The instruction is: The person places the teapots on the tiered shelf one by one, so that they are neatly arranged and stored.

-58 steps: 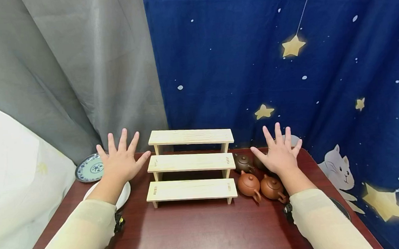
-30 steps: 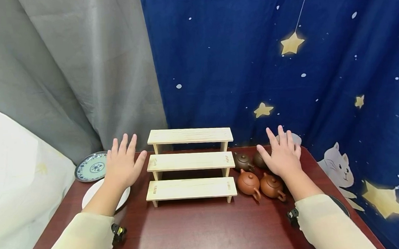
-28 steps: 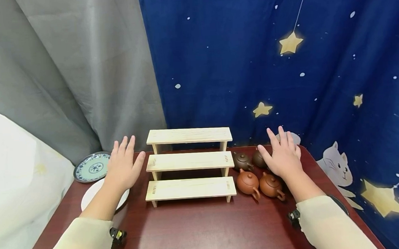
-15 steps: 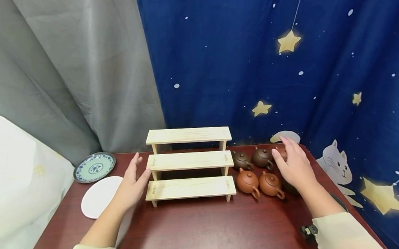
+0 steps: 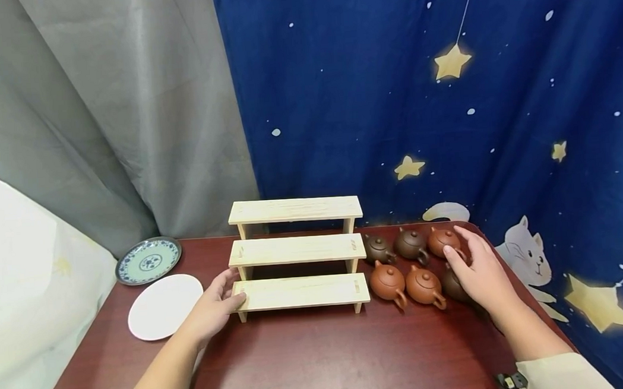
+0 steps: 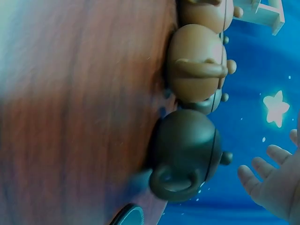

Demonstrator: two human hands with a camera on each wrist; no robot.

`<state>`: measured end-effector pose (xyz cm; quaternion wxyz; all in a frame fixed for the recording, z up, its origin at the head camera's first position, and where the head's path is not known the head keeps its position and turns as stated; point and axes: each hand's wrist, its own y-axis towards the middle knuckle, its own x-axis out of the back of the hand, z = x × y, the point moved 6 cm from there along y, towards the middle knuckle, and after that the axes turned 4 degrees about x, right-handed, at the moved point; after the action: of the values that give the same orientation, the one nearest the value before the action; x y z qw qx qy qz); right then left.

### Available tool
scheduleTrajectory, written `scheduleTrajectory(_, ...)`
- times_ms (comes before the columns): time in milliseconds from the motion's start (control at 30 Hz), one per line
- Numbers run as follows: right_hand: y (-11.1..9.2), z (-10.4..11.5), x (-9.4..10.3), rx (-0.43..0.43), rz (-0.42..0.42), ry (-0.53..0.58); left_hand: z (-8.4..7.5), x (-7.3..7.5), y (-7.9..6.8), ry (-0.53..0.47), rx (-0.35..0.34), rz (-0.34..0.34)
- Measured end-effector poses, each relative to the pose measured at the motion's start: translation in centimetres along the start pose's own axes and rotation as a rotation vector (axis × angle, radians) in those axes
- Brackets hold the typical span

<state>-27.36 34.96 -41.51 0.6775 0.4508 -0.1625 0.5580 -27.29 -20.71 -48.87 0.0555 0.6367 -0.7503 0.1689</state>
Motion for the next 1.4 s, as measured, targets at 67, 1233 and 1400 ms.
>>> scheduleTrajectory(67,-0.4,-0.4,0.2,-0.024,0.011,0.010,0.3,-0.2,0.0,-0.011,0.018,0.002)
scheduleTrajectory(1233,-3.9,-7.2,-1.5,-0.218,0.360,-0.005,1.8,0.0,-0.1,-0.080,0.028,0.016)
scheduleTrajectory(1400,-4.0,-7.5,-1.5,-0.224,0.365,-0.007,1.7,0.0,0.0,-0.097,0.023,0.026)
